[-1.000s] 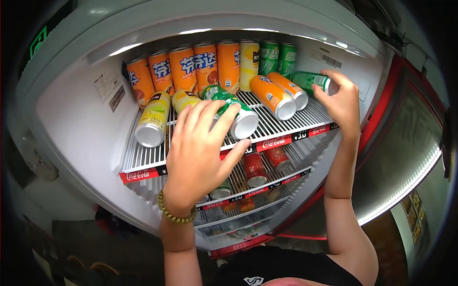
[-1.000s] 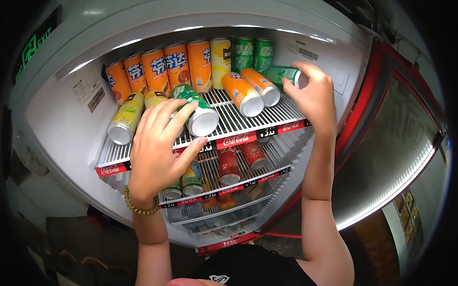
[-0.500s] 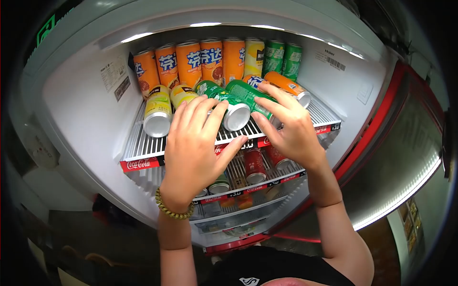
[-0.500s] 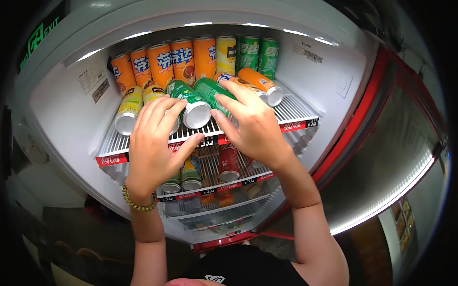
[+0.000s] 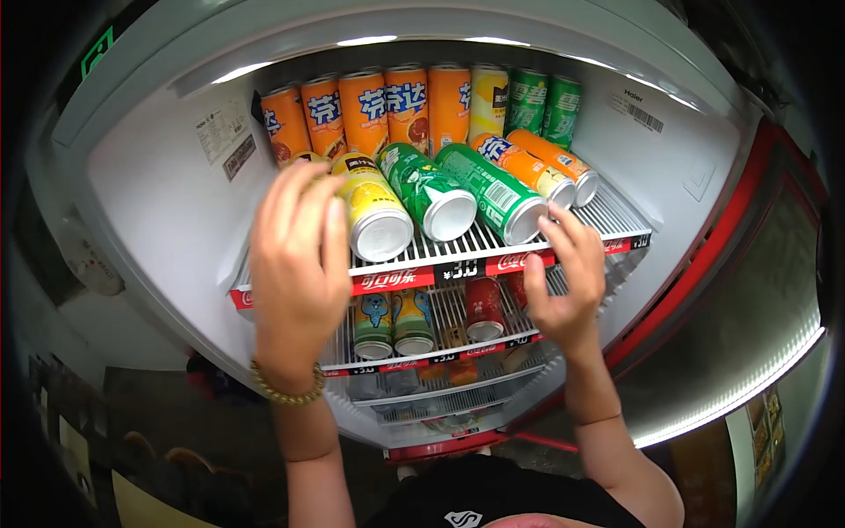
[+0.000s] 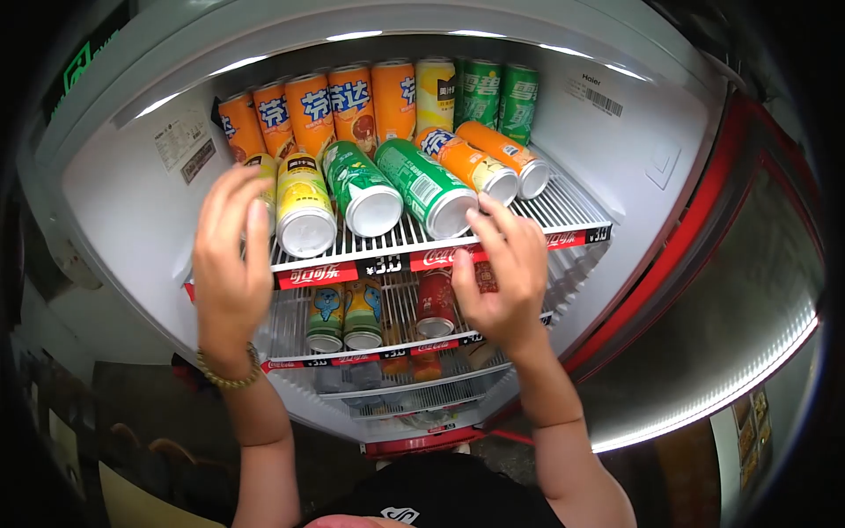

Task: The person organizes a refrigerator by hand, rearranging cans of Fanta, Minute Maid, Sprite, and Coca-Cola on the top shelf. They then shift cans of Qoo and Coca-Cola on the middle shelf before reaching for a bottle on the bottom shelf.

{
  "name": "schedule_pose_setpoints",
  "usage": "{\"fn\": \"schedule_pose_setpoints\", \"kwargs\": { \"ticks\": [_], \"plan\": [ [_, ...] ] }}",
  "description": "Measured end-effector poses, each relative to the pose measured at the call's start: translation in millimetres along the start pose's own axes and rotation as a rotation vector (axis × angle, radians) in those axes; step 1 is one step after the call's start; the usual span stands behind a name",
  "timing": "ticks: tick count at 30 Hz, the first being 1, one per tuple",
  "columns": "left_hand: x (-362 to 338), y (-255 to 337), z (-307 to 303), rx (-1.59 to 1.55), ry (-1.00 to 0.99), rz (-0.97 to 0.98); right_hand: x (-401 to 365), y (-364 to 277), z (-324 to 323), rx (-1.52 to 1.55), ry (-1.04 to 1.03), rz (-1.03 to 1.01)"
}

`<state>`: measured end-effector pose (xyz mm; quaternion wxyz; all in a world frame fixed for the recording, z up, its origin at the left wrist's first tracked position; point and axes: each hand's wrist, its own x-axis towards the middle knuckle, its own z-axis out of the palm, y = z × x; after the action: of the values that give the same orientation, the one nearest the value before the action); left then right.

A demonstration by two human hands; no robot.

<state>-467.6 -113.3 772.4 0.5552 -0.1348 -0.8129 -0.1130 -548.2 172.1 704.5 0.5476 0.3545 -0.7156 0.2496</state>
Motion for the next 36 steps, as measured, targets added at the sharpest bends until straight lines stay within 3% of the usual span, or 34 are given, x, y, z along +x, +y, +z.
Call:
{"fn": "schedule_pose_setpoints", "kwargs": {
  "ticks": [3,5,9,14,16,20,22,25,30,32,33,34,36],
  "plan": [
    [19.5,-14.9,5.0,0.06,-0.119,-0.122,-2.2,-6.2,9.3,-0.009,0.084,-0.007],
    [24.5,-25.3,13.7,0.062,-0.327,-0.219,-1.9,-5.0,13.3,0.027,0.109,0.013],
    [30.8,-15.9,7.9,0.113,-0.374,-0.32,-5.5,-0.8,16.9,0.037,0.165,-0.01],
    [25.4,-23.5,-0.5,0.225,-0.3,-0.198,-5.9,-2.1,18.3,0.041,0.171,0.016],
    [31.8,-13.7,-6.8,0.308,-0.368,-0.384,-5.7,-2.2,17.8,0.041,0.171,0.01],
    [27.0,-21.1,-4.5,0.218,-0.314,-0.303,-6.0,-2.6,16.2,0.046,0.155,0.01],
    [38.5,-9.4,-13.2,0.194,-0.547,-0.522,-6.7,-2.6,16.3,0.048,0.159,0.015],
    [27.1,-20.7,-8.7,0.17,-0.437,-0.405,-7.2,-2.8,16.3,0.053,0.157,0.014],
    [6.0,-27.5,-14.1,-0.04,-0.304,-0.413,-8.2,-3.3,15.2,0.055,0.151,0.012],
    [-4.3,-24.6,-15.1,-0.136,-0.088,-0.343,-8.1,-3.4,14.6,0.067,0.147,0.019],
    [-12.9,-30.3,-14.5,-0.037,-0.069,-0.277,-7.8,-3.4,15.1,0.064,0.149,0.016],
    [-19.3,-24.8,-15.1,-0.025,-0.075,-0.273,-7.6,-3.7,15.5,0.062,0.151,0.013],
    [-29.8,-6.8,-10.1,0.07,-0.003,-0.467,-6.7,-5.2,15.2,0.07,0.155,0.022]
  ]
}}
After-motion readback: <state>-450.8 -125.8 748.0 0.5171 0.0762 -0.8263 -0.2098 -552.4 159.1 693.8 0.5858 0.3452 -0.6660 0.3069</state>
